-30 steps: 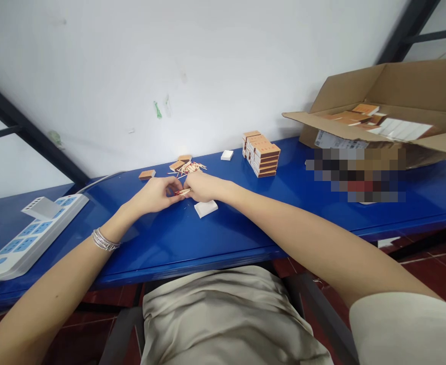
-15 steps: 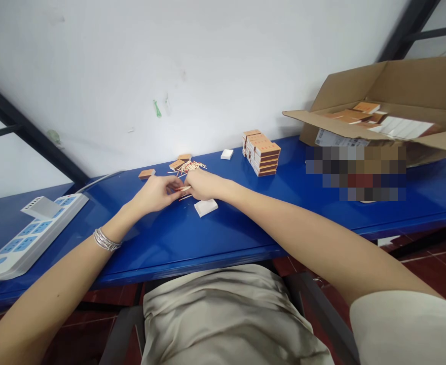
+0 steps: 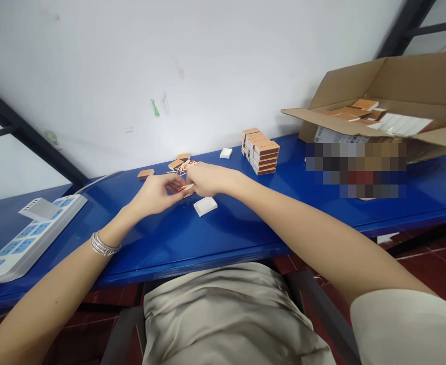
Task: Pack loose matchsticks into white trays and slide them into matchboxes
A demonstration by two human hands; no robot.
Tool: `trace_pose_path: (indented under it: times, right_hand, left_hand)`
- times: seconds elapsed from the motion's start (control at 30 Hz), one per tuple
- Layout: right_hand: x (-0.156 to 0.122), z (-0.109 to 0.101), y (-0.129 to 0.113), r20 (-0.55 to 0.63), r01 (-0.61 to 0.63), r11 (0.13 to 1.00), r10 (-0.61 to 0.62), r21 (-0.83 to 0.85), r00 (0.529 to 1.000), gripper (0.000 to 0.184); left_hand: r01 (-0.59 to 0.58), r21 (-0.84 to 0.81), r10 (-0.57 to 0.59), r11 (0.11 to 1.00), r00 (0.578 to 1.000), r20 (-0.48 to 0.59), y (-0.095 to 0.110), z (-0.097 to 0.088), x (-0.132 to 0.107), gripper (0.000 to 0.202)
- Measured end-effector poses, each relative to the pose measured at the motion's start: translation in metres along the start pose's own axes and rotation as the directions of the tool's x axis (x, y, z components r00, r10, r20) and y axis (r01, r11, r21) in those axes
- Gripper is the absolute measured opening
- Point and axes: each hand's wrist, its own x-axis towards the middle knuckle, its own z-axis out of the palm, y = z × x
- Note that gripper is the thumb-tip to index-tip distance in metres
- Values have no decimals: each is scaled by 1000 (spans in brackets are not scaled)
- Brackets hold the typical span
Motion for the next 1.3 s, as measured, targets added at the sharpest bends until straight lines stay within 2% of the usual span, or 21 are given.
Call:
trace_pose_path:
  times: [0.2,0.3,0.4,0.5,0.6,0.87,0.97,1.07,1.3]
  right_hand:
    - [-19,-19,-4,121,-48,998,42,42,992,19]
    - [-22,-22,-5,164,-67,997,58,47,985,21]
    - [-22,-21,-6,231,-96,995,99,-23,968,16]
    - [-21,-21,-8,286,-66,995,86,-78,954,13]
    - [-22,-24,-10,323,-30,994,62,-101,944,19]
    - [-21,-23,-11,343,-15,992,57,-124,938,24]
    - [-20,-21,-7,343,-12,995,44,-95,938,20]
    - [-20,-23,-5,333,-40,997,61,-71,941,17]
    - [-22,-29,-1,340,-102,995,89,20,936,28]
  left_hand:
    - [22,-92,-20,995,1000,16,22,8,-5,16]
    - [26,-110,-24,994,999,25,26,12,-6,13]
    - [16,-106,-13,994,999,34,27,15,-7,10]
    - [9,-85,-4,996,999,49,28,16,-7,10]
    - [-6,-57,9,998,999,52,30,15,-9,11]
    - [-25,3,24,1000,998,59,31,17,-9,11]
    - [-33,27,31,999,998,55,30,17,-9,12]
    - [-40,36,38,999,998,53,29,17,-9,13]
    - [-53,44,49,998,995,89,27,18,-9,14]
